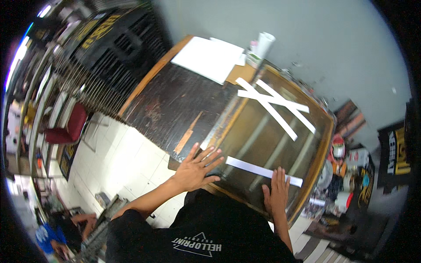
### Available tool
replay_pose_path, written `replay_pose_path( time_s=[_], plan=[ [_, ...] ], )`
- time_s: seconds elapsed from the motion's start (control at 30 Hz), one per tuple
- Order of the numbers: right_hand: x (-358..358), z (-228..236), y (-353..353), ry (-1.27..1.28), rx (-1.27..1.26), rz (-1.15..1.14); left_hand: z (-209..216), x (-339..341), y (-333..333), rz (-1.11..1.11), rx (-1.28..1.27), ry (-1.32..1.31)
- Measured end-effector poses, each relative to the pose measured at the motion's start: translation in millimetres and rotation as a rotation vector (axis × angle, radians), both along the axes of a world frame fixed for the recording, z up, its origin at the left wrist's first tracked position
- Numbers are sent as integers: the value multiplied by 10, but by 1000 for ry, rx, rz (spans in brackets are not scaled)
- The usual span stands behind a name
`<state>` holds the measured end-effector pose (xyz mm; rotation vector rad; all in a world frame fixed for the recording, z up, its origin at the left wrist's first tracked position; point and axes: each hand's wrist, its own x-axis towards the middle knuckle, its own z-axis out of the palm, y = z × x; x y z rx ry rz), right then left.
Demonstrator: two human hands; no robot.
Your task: The person takes several strips of paper from a shelf, aligns them on a glass workbench, and uses a metal ruler and a utility knife to cut them into smaller sections.
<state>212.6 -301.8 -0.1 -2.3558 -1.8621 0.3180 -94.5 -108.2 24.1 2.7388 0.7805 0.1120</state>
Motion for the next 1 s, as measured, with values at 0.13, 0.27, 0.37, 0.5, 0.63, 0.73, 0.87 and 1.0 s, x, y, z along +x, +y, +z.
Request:
replay_pose_path(
  time_s=[0.13, 0.27, 0.37, 0.5, 0.63, 0.73, 0.87, 1.0],
  plan=[
    [14, 22, -41, 7, -17, 21, -264, -12, 79, 314, -152, -193],
    [68, 99, -16, 8, -24, 33, -492, 37, 408, 550, -543, -434],
    [55, 215, 222, 29, -39, 47, -1092, -15, 743, 519, -513, -400],
    [78, 50, 407, -29, 7, 29, -1536, 230, 882, 626, -96, -108],
    [42, 110, 450, 26, 35, -86, -1779, -60, 896, 701, -42, 63],
    [146, 38, 327, 8, 129, -218, -1624, -192, 955, 761, -154, 135],
    [19, 16, 414, 43, 268, -288, -1543, 6, 940, 653, -145, 68],
    [-114, 3, 471, 75, 305, -209, -1746, 58, 876, 614, -135, 109]
  ],
)
